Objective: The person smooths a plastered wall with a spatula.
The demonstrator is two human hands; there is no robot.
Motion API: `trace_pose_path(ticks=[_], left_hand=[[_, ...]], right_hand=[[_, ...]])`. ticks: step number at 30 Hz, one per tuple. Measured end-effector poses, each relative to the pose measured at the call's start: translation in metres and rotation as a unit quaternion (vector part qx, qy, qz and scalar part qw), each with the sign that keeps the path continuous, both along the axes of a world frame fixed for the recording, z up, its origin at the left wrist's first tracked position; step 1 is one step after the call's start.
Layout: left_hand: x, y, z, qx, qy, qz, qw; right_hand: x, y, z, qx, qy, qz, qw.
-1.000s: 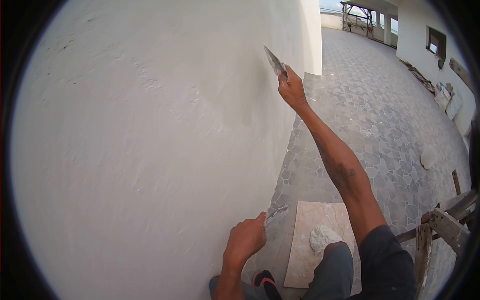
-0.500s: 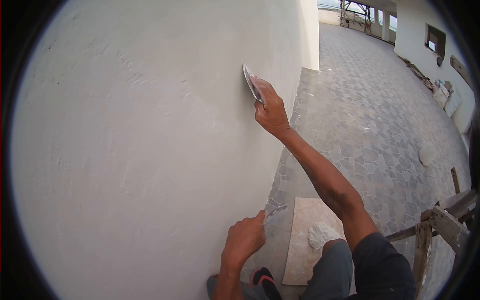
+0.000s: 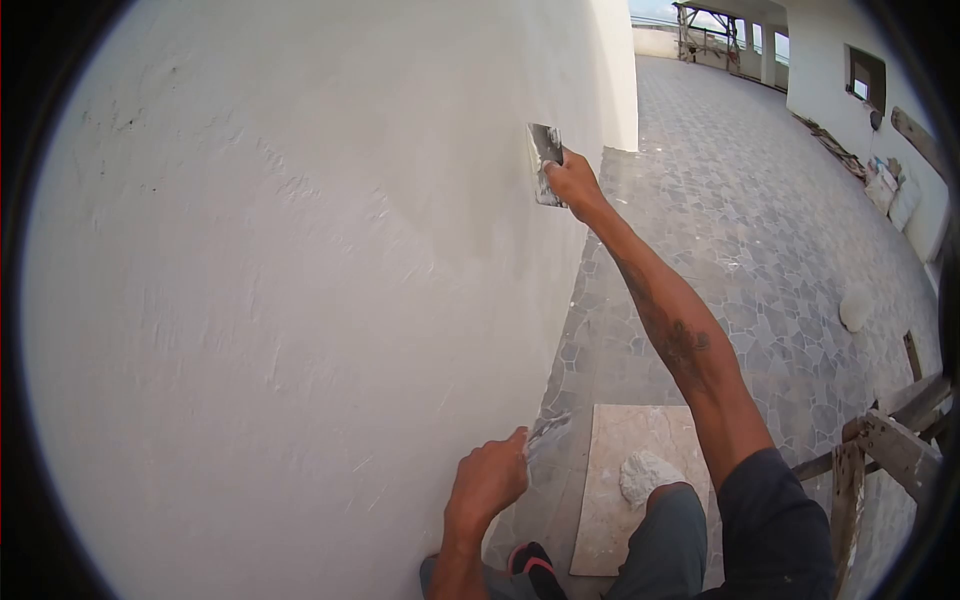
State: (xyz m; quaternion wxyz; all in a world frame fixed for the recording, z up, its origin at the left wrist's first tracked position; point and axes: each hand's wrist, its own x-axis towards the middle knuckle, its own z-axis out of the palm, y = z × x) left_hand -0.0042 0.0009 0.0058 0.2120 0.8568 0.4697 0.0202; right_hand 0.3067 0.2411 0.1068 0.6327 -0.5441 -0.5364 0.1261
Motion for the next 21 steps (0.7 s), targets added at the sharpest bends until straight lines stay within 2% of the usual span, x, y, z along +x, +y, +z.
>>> trace_pose_path(ticks=[2,5,8,12,16,21], left_hand=[[-0.001,0.000,-0.002,0.006,-0.008,-0.004,1.000],[-0.002,0.002,-0.004,0.006,-0.010,-0.007,1.000],[-0.002,0.002,-0.002,0.005,-0.007,-0.006,1.000],[0.000,0.000,0.001,0.002,0.000,-0.003,1.000],[-0.001,0.001,0.000,0.005,-0.009,0.000,1.000],[-0.001,0.000,-0.002,0.012,-0.017,-0.005,1.000]], right_hand=[[-0.011,-0.001,0.007,0.003,-0.007,0.007,1.000],[-0.031,-0.021,0.005,0.018,-0.092,-0.043,0.995],[-0.032,-0.050,0.006,0.018,-0.092,0.005,0.996],[-0.009,-0.043,0.002,0.023,-0.015,-0.038,0.999],[0.002,-0.020,0.006,0.035,-0.061,-0.077,0.995],[-0.012,-0.001,0.006,0.045,-0.058,-0.074,0.995]])
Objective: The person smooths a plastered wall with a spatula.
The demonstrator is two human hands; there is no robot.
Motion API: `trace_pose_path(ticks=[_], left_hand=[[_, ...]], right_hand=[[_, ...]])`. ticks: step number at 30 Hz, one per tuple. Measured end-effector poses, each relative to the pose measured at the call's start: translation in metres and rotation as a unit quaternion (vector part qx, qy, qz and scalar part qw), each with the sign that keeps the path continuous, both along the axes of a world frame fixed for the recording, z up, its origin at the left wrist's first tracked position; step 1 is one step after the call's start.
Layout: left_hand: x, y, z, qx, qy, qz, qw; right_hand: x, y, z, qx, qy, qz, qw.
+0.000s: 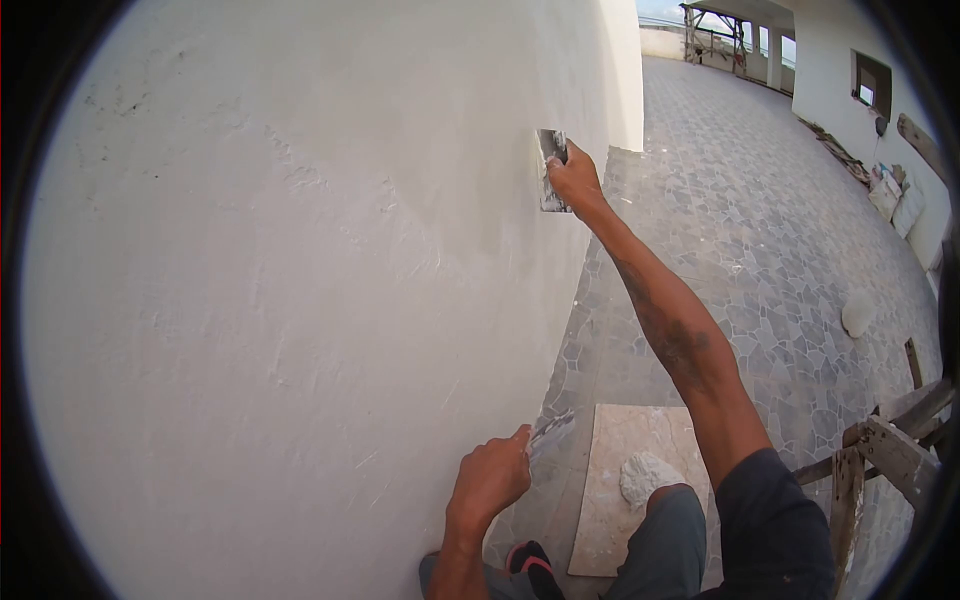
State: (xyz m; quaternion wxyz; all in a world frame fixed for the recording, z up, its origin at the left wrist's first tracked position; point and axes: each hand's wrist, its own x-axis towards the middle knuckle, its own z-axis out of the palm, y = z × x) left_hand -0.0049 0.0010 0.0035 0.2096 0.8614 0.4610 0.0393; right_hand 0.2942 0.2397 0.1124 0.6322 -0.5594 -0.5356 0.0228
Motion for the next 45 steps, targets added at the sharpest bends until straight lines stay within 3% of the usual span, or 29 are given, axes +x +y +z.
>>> trace_pose_path(ticks=[4,7,10,11,14,17,20,26,29,32,39,42,44,45], left_hand=[[-0.001,0.002,0.002,-0.002,-0.003,0.001,1.000],[-0.002,0.002,0.002,0.000,0.003,-0.009,1.000],[-0.002,0.003,0.002,-0.002,0.008,-0.002,1.000],[-0.002,0.002,0.002,-0.006,0.012,0.000,1.000],[-0.002,0.002,0.000,-0.006,0.007,0.002,1.000],[-0.003,0.001,-0.001,-0.005,0.001,0.001,1.000],[-0.003,0.002,0.001,-0.008,0.012,0.000,1.000],[-0.004,0.003,0.007,-0.003,0.011,-0.011,1.000],[-0.005,0.004,0.005,-0.001,0.006,-0.013,1.000],[-0.004,0.005,0.001,0.005,0.014,-0.007,1.000],[-0.003,0.004,-0.001,-0.006,0.020,-0.006,1.000],[-0.001,0.002,-0.002,-0.008,0.018,0.004,1.000],[-0.002,0.001,-0.003,-0.003,0.010,0.006,1.000],[-0.002,0.002,-0.003,-0.007,0.013,0.005,1.000]], right_hand=[[-0.047,-0.023,-0.006,0.125,-0.076,-0.009,0.989],[-0.056,-0.054,-0.015,0.260,-0.192,0.067,0.944],[-0.043,-0.068,-0.016,0.168,-0.097,0.072,0.978],[-0.030,-0.052,-0.013,0.123,-0.075,-0.002,0.990],[-0.009,-0.014,0.002,0.037,0.045,-0.022,0.998],[0.010,0.028,-0.002,0.022,0.042,-0.022,0.999],[-0.004,0.022,0.008,-0.033,0.054,-0.007,0.998],[-0.052,-0.036,0.024,0.003,-0.022,0.004,1.000],[-0.079,-0.066,0.013,0.074,-0.033,0.089,0.993],[-0.098,-0.079,-0.024,0.212,-0.147,0.101,0.961],[-0.098,-0.135,-0.056,0.175,-0.238,0.227,0.928],[-0.080,-0.123,-0.025,0.123,-0.040,0.134,0.982],[-0.053,-0.089,0.011,-0.008,0.039,0.033,0.999],[-0.037,-0.060,0.017,0.013,0.043,0.013,0.999]])
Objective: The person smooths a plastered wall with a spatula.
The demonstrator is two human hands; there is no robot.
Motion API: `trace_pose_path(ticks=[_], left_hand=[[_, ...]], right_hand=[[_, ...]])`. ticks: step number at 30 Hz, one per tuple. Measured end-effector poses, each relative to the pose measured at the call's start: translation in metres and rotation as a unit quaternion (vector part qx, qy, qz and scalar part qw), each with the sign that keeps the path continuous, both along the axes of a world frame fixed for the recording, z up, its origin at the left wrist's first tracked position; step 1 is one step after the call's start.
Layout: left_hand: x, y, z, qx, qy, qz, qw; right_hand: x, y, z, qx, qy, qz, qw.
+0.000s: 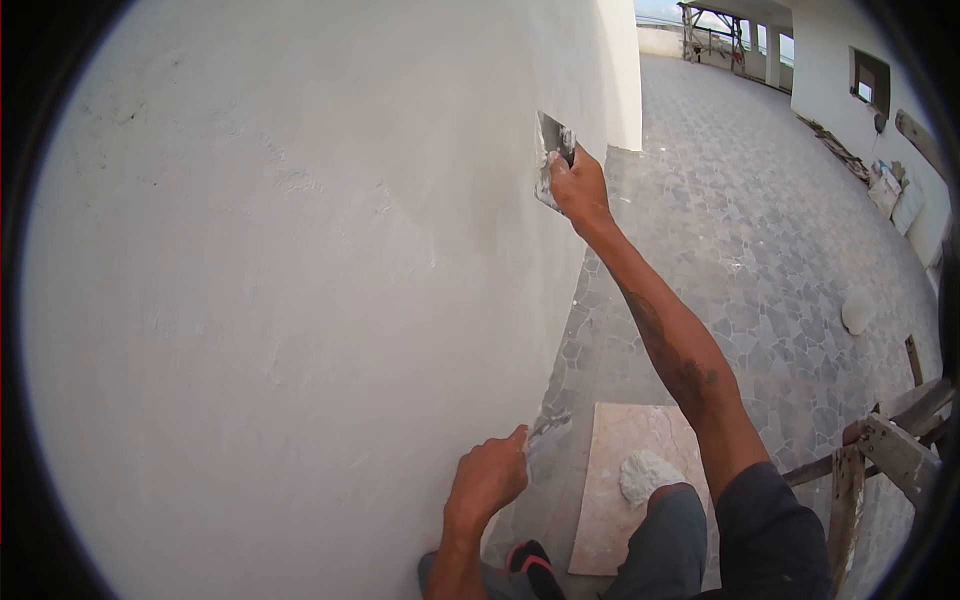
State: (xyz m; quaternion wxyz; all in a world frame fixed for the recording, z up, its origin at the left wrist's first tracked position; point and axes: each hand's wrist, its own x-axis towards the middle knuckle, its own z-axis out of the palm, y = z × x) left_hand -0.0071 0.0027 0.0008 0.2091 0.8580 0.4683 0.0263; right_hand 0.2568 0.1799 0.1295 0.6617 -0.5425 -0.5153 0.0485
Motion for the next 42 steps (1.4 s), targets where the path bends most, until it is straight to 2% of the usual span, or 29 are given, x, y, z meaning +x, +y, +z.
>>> trace_pose_path(ticks=[1,3,8,13,15,17,20,23,24,25,27,28,32,35,38,41,42], left_hand=[[0.000,0.000,0.000,-0.002,0.002,-0.001,1.000],[0.001,0.001,0.000,-0.006,0.002,-0.002,1.000],[0.001,0.000,0.003,-0.003,-0.002,-0.001,1.000],[0.001,0.002,0.004,-0.008,-0.003,-0.012,1.000],[0.002,0.002,0.005,-0.008,0.001,-0.015,1.000],[0.002,0.001,0.006,-0.001,0.003,-0.015,1.000],[0.002,0.001,-0.001,0.002,-0.002,-0.006,1.000],[0.001,0.001,-0.005,0.015,-0.011,-0.006,1.000],[0.001,0.001,-0.004,0.013,-0.006,-0.006,1.000],[0.002,0.001,-0.001,0.010,-0.002,-0.006,1.000],[0.001,0.000,0.000,0.010,-0.001,-0.007,1.000],[0.000,0.000,-0.001,0.013,-0.006,-0.008,1.000],[-0.002,0.001,-0.003,0.011,-0.023,-0.006,1.000],[-0.002,0.001,0.002,0.008,-0.021,-0.009,1.000],[-0.002,0.001,0.004,-0.004,-0.016,-0.004,1.000],[-0.002,0.002,0.009,-0.008,-0.012,-0.012,1.000],[-0.002,0.003,0.009,-0.007,-0.010,-0.013,1.000]], right_hand=[[0.014,0.027,0.003,0.022,0.004,-0.020,1.000],[0.029,0.048,0.019,0.010,0.009,0.005,1.000],[0.028,0.060,0.039,-0.035,0.010,0.054,0.998],[-0.027,-0.002,0.045,0.001,-0.051,0.034,0.998],[-0.048,-0.024,0.030,0.043,-0.102,0.065,0.992],[-0.064,-0.047,0.011,0.148,-0.142,0.139,0.969],[-0.066,-0.059,-0.018,0.239,-0.276,0.129,0.922],[-0.052,-0.078,-0.018,0.219,-0.284,0.188,0.914],[-0.043,-0.072,-0.015,0.175,-0.198,0.174,0.948],[-0.035,-0.059,-0.007,0.137,-0.116,0.110,0.978],[-0.008,-0.028,0.014,-0.015,0.007,0.032,0.999],[0.009,0.003,0.009,0.023,0.014,0.004,1.000],[0.046,0.061,0.001,-0.021,0.022,0.025,0.999],[0.035,0.060,0.010,-0.057,0.040,0.076,0.995],[0.009,0.041,0.013,-0.048,0.009,0.030,0.998],[-0.033,-0.011,0.019,-0.024,-0.042,0.071,0.996],[-0.042,-0.015,0.006,0.082,-0.100,0.092,0.987]])
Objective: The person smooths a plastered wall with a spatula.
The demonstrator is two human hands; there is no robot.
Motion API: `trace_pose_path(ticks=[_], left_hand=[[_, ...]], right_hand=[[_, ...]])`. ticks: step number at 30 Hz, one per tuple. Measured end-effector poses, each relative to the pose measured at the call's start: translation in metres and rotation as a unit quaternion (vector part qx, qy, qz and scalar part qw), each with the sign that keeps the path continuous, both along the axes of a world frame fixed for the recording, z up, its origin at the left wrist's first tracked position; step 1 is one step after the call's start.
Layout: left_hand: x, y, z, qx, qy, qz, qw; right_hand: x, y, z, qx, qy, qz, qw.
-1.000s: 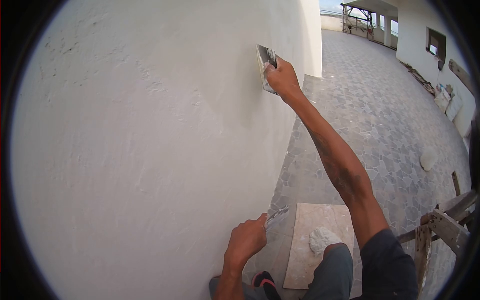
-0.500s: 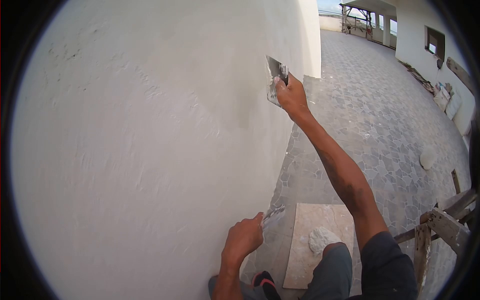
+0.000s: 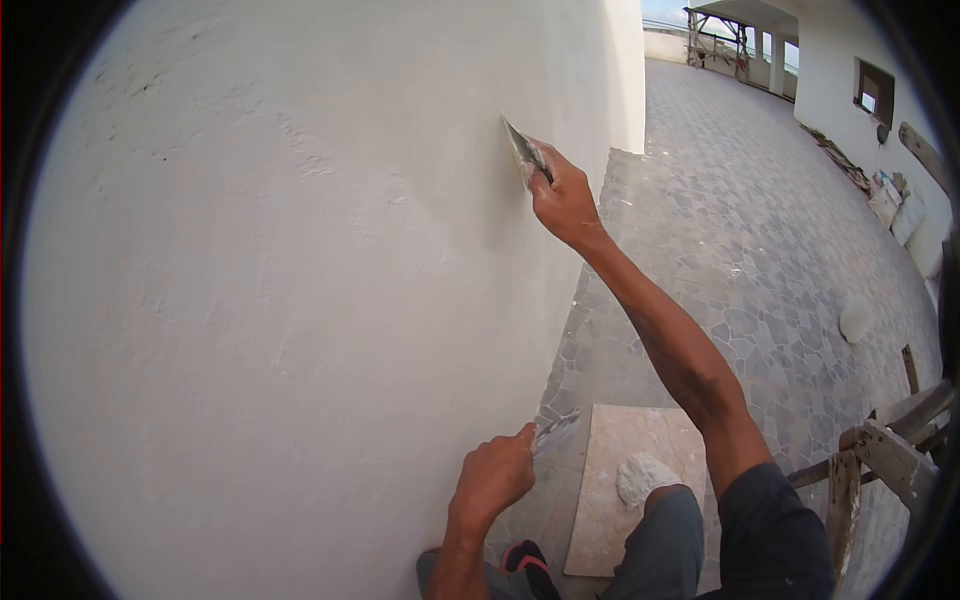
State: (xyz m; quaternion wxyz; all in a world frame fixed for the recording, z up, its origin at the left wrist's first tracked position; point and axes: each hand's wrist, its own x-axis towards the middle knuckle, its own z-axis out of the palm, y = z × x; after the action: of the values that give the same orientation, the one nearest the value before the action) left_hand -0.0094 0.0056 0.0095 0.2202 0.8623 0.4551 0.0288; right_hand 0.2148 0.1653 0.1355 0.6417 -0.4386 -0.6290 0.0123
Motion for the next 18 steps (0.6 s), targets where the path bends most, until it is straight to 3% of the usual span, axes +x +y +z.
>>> trace_pose_path(ticks=[1,4,7,8,9,13,16,18], left_hand=[[0.000,0.001,-0.001,0.002,0.002,0.000,1.000],[0.000,0.001,-0.003,0.007,0.006,0.004,1.000],[-0.001,0.001,-0.007,0.021,0.005,0.003,1.000],[-0.001,0.001,-0.009,0.025,0.002,0.000,1.000],[-0.001,0.001,-0.009,0.025,0.000,0.001,1.000],[-0.003,0.001,-0.009,0.024,-0.006,0.005,1.000],[-0.003,-0.001,-0.006,0.017,-0.010,0.020,1.000],[-0.002,-0.004,-0.006,0.016,-0.014,0.030,0.999]], right_hand=[[-0.006,-0.004,-0.012,0.110,-0.050,0.028,0.992],[-0.003,-0.027,-0.032,0.148,-0.180,0.069,0.970],[0.010,-0.033,-0.029,0.118,-0.122,0.057,0.984],[0.015,-0.030,-0.020,0.018,-0.028,0.012,0.999],[0.027,-0.008,-0.019,0.017,0.024,-0.026,0.999],[0.073,0.058,-0.018,0.017,0.018,-0.101,0.995],[0.082,0.055,-0.014,0.000,0.047,-0.040,0.998],[0.085,0.034,-0.020,-0.016,0.170,0.086,0.982]])
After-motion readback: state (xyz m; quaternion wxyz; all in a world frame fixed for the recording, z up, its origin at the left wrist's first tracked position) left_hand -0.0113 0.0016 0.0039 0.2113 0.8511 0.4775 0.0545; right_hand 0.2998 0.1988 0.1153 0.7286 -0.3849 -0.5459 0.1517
